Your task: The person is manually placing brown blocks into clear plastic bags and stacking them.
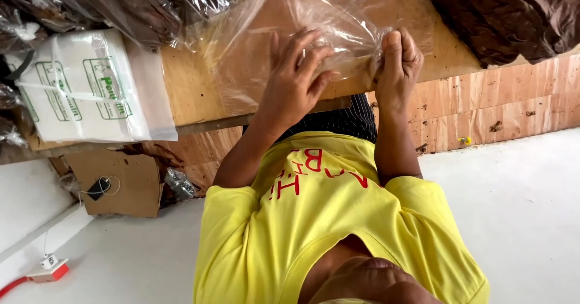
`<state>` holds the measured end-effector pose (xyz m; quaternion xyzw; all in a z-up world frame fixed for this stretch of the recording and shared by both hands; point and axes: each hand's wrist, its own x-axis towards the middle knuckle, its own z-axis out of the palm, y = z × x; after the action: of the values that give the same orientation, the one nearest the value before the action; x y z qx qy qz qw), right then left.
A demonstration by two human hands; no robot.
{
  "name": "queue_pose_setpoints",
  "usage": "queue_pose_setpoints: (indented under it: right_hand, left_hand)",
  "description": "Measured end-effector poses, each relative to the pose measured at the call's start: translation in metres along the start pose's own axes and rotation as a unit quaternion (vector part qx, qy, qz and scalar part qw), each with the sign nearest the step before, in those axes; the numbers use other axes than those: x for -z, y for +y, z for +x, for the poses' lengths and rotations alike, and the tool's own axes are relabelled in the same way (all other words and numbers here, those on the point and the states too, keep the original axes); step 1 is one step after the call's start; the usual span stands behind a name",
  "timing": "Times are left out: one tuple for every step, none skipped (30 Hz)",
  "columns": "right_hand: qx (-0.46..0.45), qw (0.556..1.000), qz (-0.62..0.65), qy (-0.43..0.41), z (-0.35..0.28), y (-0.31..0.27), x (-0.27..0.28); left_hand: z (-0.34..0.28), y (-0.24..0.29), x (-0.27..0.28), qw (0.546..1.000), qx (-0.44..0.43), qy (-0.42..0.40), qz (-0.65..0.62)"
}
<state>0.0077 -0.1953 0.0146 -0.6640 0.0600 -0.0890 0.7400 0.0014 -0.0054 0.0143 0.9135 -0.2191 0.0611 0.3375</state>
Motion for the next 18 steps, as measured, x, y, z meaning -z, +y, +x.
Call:
queue_pose_setpoints:
  right_hand:
    - [0.0, 1.0, 0.002, -0.003, -0.002, 0.005, 0.0]
    - [0.024, 0.999, -0.018, 0.01, -0.005, 0.01, 0.001]
    - [0.049, 0.998, -0.039, 0.024, -0.007, 0.015, 0.002]
    - [0.049, 0.998, -0.038, 0.022, -0.007, 0.018, 0.001]
    - [0.094, 0.994, -0.051, -0.007, -0.007, 0.022, 0.001]
    - [0.139, 0.988, -0.063, -0.036, -0.008, 0.025, 0.0]
    - [0.137, 0.988, -0.063, -0.037, -0.01, 0.02, -0.004]
    - [0.146, 0.987, -0.052, -0.047, -0.013, 0.016, -0.009]
    - [0.157, 0.985, -0.04, -0.058, -0.015, 0.011, -0.013]
    - [0.156, 0.985, -0.04, -0.059, -0.017, 0.013, -0.017]
    - [0.156, 0.986, -0.033, -0.053, -0.02, 0.015, -0.02]
    - [0.157, 0.986, -0.025, -0.047, -0.023, 0.017, -0.024]
    - [0.155, 0.986, -0.024, -0.05, -0.025, 0.019, -0.025]
    - [0.129, 0.989, -0.036, -0.062, -0.027, 0.02, -0.026]
    - [0.104, 0.991, -0.047, -0.074, -0.029, 0.022, -0.027]
    - [0.103, 0.991, -0.045, -0.075, -0.028, 0.02, -0.026]
    - [0.085, 0.99, 0.015, -0.109, -0.027, 0.019, -0.024]
    - [0.066, 0.985, 0.075, -0.142, -0.026, 0.017, -0.022]
  left_hand:
    - [0.002, 0.004, 0.002, 1.0, 0.002, 0.001, 0.003]
    - [0.004, 0.008, 0.004, 1.0, 0.016, -0.003, 0.008]
    - [0.006, 0.012, 0.006, 0.999, 0.03, -0.007, 0.011]
    - [0.008, 0.017, 0.01, 0.999, 0.032, -0.005, 0.012]
    - [0.009, 0.022, 0.014, 0.999, 0.026, 0.038, -0.003]
    - [0.01, 0.027, 0.018, 0.996, 0.019, 0.081, -0.019]
    - [0.011, 0.031, 0.02, 0.996, 0.022, 0.081, -0.019]
    - [0.011, 0.036, 0.023, 0.99, 0.012, 0.1, -0.098]
    - [0.013, 0.04, 0.026, 0.977, 0.0, 0.12, -0.175]
    - [0.015, 0.046, 0.031, 0.977, 0.002, 0.121, -0.174]
    - [0.016, 0.053, 0.036, 0.971, 0.034, 0.098, -0.215]
    - [0.018, 0.059, 0.042, 0.962, 0.067, 0.076, -0.254]
    - [0.018, 0.059, 0.042, 0.962, 0.069, 0.077, -0.253]
    - [0.018, 0.059, 0.043, 0.956, 0.078, 0.077, -0.273]
    - [0.019, 0.059, 0.043, 0.949, 0.086, 0.076, -0.293]
    - [0.016, 0.055, 0.043, 0.949, 0.088, 0.077, -0.291]
    - [0.014, 0.051, 0.043, 0.93, 0.088, 0.086, -0.345]
    - [0.012, 0.047, 0.043, 0.908, 0.088, 0.094, -0.398]
